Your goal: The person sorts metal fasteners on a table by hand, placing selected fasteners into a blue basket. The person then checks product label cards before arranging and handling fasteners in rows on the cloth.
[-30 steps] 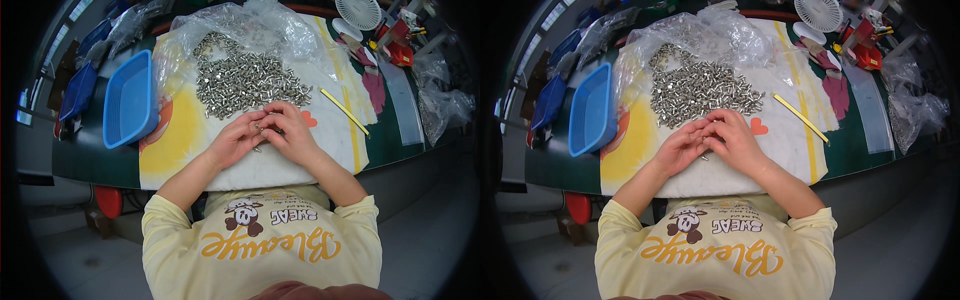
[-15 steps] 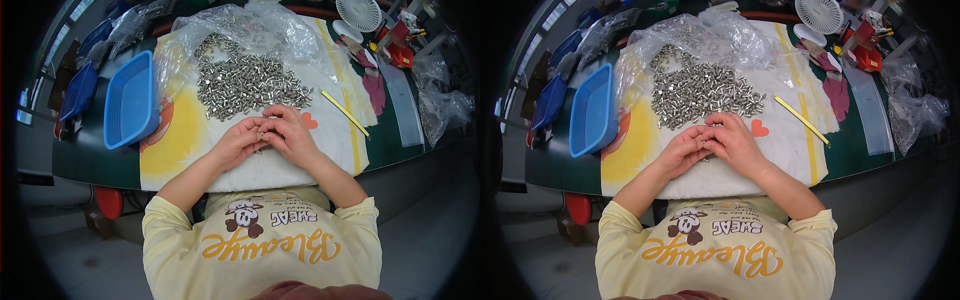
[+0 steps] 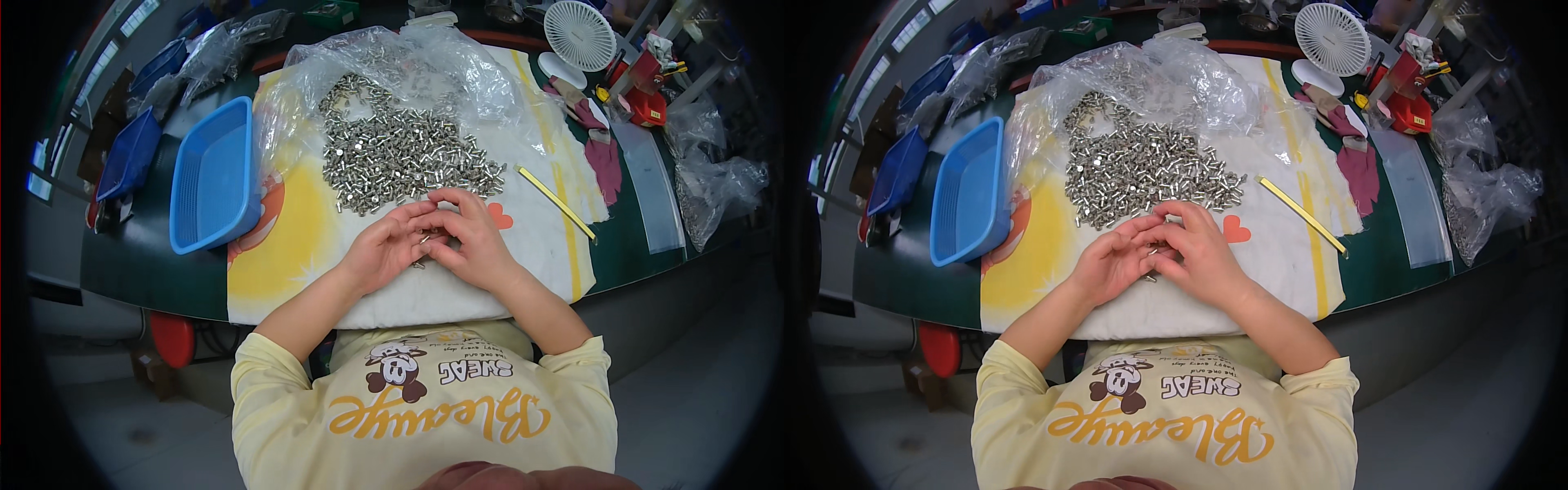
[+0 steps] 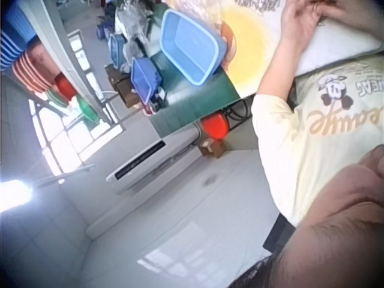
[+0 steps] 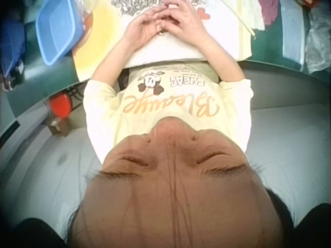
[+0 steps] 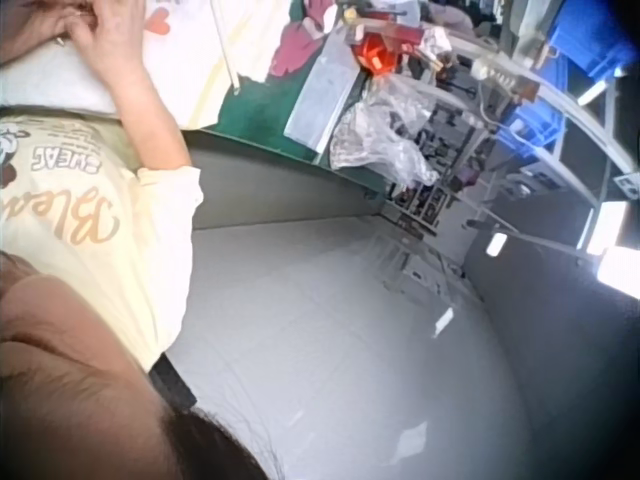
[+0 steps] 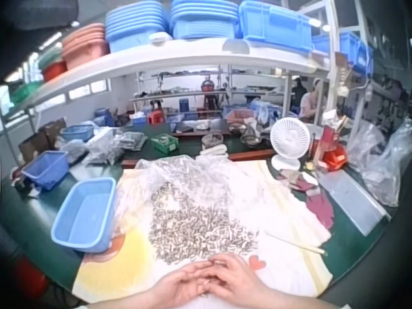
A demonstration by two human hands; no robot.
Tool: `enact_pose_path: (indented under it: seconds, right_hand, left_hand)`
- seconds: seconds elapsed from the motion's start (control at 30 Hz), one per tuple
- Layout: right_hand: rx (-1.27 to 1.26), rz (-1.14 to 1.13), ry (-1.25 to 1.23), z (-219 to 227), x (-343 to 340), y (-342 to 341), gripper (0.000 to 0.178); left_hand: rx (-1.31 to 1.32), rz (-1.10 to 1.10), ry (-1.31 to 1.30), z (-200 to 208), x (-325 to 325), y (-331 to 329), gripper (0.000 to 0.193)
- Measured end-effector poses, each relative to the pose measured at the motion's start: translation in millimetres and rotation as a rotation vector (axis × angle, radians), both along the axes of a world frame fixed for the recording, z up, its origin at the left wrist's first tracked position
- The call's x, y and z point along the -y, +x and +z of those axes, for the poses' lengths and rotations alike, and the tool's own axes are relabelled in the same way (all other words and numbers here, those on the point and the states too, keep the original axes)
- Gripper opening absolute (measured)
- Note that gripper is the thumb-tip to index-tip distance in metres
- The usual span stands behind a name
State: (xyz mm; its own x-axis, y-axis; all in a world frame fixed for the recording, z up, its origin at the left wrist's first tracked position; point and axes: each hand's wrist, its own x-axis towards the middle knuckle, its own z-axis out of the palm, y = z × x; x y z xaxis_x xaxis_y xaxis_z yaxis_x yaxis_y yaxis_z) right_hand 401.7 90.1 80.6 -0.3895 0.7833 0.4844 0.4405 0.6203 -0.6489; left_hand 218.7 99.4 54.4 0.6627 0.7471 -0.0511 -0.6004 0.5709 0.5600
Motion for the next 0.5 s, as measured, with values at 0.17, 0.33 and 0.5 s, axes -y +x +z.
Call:
enact_pose_path:
  seconds: [0.17,0.33,0.5]
  right_hand:
    - [0.056,-0.057,0.095,-5.8,-5.3,2.3,0.021]
    - [0.08,-0.01,0.052,-1.7,-4.5,2.8,0.019]
    - [-0.067,0.041,-0.163,-7.5,-1.3,0.7,0.017]
  left_hand:
    - [0.078,0.019,-0.082,5.9,2.0,3.1,0.047]
    - [0.152,-0.042,-0.068,-6.6,-0.8,-0.7,0.051]
    - [0.022,-0.051,-0.031,4.6,1.3,3.0,0.049]
